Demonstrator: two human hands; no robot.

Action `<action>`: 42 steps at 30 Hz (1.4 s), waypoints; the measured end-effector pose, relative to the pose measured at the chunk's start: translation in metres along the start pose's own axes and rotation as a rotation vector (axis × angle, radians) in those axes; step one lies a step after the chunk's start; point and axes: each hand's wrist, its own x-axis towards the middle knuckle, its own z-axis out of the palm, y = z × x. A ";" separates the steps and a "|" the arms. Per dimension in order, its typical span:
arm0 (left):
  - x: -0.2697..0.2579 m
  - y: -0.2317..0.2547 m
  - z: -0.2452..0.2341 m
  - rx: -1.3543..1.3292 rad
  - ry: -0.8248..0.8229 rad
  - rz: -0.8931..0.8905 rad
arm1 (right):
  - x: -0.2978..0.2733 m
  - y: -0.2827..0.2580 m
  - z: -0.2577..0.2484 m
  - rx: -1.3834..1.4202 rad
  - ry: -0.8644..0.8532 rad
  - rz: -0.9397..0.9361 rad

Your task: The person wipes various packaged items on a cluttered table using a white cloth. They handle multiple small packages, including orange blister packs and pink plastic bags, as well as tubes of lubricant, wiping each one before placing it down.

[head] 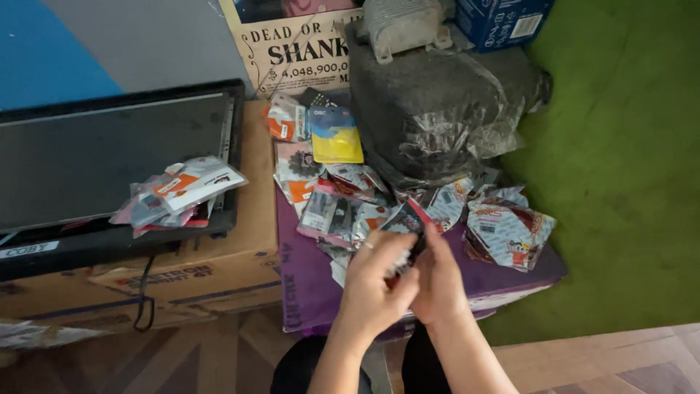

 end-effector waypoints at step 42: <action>0.001 -0.027 -0.001 0.401 -0.037 0.266 | 0.008 0.016 -0.007 0.116 0.011 -0.178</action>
